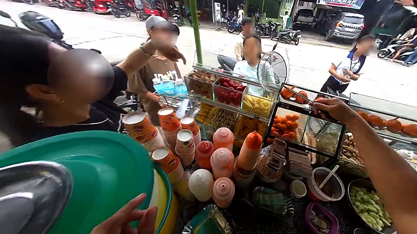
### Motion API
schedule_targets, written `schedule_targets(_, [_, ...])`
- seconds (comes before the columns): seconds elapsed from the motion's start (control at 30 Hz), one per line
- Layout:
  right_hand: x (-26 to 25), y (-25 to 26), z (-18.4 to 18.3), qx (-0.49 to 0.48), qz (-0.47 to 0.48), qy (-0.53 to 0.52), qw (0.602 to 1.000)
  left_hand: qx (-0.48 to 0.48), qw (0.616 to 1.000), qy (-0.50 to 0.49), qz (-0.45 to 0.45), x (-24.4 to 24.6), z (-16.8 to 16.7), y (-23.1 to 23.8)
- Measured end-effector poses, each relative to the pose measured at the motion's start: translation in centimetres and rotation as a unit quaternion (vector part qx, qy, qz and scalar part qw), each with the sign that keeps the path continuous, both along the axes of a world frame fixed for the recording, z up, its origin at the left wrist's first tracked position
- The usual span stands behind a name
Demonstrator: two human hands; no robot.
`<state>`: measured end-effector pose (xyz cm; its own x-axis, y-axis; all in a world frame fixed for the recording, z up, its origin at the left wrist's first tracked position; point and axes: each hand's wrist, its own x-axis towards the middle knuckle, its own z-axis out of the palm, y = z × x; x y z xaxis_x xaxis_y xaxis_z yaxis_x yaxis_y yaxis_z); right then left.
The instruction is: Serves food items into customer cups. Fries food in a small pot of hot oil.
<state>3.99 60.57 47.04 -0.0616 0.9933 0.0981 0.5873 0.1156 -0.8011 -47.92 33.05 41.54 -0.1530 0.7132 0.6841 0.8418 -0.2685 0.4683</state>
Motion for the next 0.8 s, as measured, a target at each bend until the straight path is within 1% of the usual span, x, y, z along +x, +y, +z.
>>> schedule_targets(0.07, [-0.9, -2.0, 0.2, 0.068, -0.033, -0.104, 0.992, 0.015, 1.000, -0.005, 0.003, 0.1, 0.0, -0.2])
schedule_targets(0.13, [-1.6, -5.3, 0.0, 0.133, -0.047, -0.170, 0.975, 0.044, 0.998, -0.028, -0.024, 0.1, -0.1, -0.7])
schedule_targets(0.17, [-1.9, -7.6, -0.2, 0.155, -0.054, -0.193, 0.967, 0.057, 0.996, -0.047, -0.055, 0.3, -0.1, -1.2])
schedule_targets(0.23, [-1.7, -13.1, -1.4, 0.175, -0.074, -0.228, 0.955, 0.054, 0.984, -0.090, -0.147, 1.5, -0.4, -2.7])
schedule_targets(0.3, [-1.0, -19.4, -4.2, 0.157, -0.108, -0.240, 0.952, -0.003, 0.957, -0.132, -0.257, 4.2, -1.4, -4.3])
schedule_targets(0.37, [-0.7, -26.1, -7.3, 0.123, -0.148, -0.239, 0.952, -0.095, 0.916, -0.165, -0.354, 8.5, -3.2, -5.5])
schedule_targets(0.4, [-0.8, -29.5, -8.8, 0.108, -0.166, -0.225, 0.954, -0.156, 0.889, -0.172, -0.394, 10.8, -4.6, -6.0])
schedule_targets(0.43, [-1.1, -32.7, -10.3, 0.087, -0.186, -0.203, 0.957, -0.226, 0.854, -0.177, -0.435, 13.0, -6.3, -6.4])
schedule_targets(0.5, [-1.9, -38.4, -13.5, 0.045, -0.232, -0.128, 0.963, -0.364, 0.761, -0.189, -0.503, 17.0, -9.7, -7.0])
schedule_targets(0.57, [-3.4, -42.9, -16.6, -0.005, -0.287, 0.007, 0.958, -0.475, 0.670, -0.172, -0.543, 20.6, -12.6, -7.7])
schedule_targets(0.6, [-4.5, -44.8, -17.9, -0.033, -0.313, 0.088, 0.945, -0.517, 0.635, -0.148, -0.554, 22.1, -13.7, -8.1])
schedule_targets(0.67, [-7.0, -47.6, -19.4, -0.084, -0.339, 0.237, 0.907, -0.573, 0.581, -0.096, -0.570, 24.9, -15.2, -9.4])
schedule_targets(0.7, [-8.1, -48.6, -20.0, -0.093, -0.344, 0.297, 0.886, -0.587, 0.561, -0.079, -0.578, 26.0, -15.6, -10.2])
schedule_targets(0.77, [-10.0, -49.9, -20.9, -0.089, -0.342, 0.401, 0.845, -0.598, 0.535, -0.067, -0.594, 27.6, -16.0, -11.9])
schedule_targets(0.8, [-10.7, -50.2, -21.0, -0.082, -0.341, 0.443, 0.825, -0.599, 0.528, -0.070, -0.598, 28.2, -16.0, -12.6])
